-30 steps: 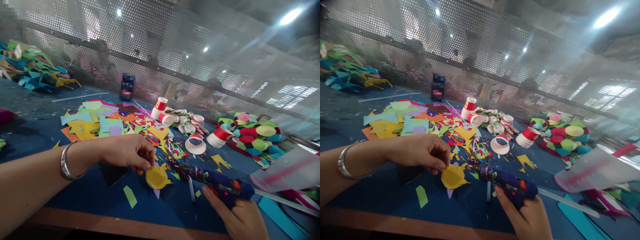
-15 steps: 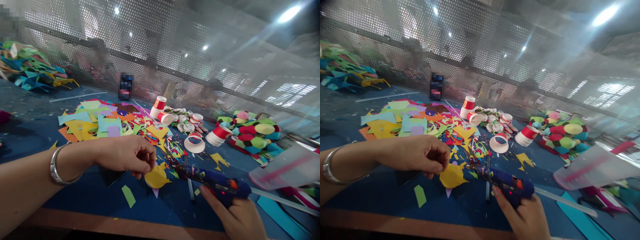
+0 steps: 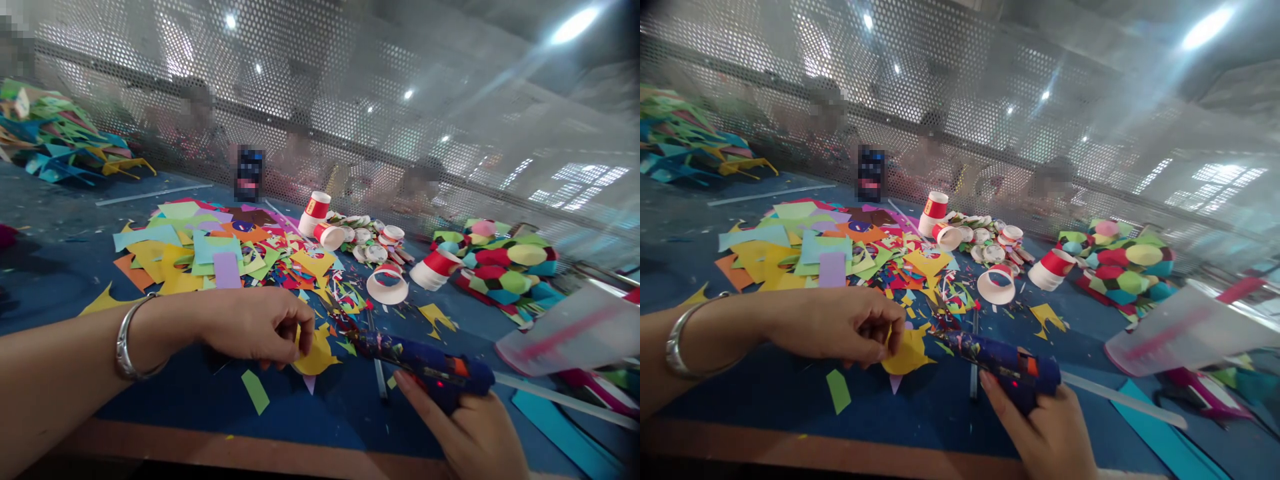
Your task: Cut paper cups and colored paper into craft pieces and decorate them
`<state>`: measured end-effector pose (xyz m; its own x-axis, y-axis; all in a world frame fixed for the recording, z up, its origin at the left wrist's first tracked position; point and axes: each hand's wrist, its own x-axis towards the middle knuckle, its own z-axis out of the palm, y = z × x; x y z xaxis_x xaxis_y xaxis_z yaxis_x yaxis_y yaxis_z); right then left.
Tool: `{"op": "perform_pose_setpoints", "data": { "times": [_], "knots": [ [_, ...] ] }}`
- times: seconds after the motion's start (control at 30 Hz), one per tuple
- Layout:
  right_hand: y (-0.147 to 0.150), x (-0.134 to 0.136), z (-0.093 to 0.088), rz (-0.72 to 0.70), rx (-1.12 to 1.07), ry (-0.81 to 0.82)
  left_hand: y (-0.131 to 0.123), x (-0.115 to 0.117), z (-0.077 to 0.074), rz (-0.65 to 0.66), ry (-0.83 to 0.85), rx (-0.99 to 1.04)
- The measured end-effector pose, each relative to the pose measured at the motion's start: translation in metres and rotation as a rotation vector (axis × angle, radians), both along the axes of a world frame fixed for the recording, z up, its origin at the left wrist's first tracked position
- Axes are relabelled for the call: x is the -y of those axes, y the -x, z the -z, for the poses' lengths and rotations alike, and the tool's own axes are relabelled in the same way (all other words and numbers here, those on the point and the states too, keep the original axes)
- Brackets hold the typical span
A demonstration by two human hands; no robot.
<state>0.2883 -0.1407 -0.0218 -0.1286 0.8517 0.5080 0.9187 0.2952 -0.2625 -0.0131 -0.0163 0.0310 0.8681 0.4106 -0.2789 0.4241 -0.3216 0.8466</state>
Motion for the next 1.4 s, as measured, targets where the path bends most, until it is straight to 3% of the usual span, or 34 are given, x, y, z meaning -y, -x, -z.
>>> {"op": "perform_pose_setpoints", "data": {
  "times": [0.3,0.63,1.0,1.23,1.4],
  "knots": [
    [0.002,0.001,0.0,0.004,0.037,0.066,-0.001,0.0,0.002,-0.016,-0.024,-0.035],
    [0.005,0.0,-0.002,-0.02,0.057,0.051,-0.003,0.002,-0.004,-0.033,-0.222,-0.03],
    [0.005,0.001,-0.002,-0.02,0.068,0.051,0.0,0.0,-0.003,-0.028,-0.264,-0.037],
    [0.0,0.001,0.001,-0.008,0.097,0.051,0.008,-0.001,-0.015,-0.088,-0.302,-0.018],
    [0.003,0.001,0.001,0.002,0.07,0.042,0.012,-0.006,-0.016,-0.146,-0.361,-0.091]
  ]
}}
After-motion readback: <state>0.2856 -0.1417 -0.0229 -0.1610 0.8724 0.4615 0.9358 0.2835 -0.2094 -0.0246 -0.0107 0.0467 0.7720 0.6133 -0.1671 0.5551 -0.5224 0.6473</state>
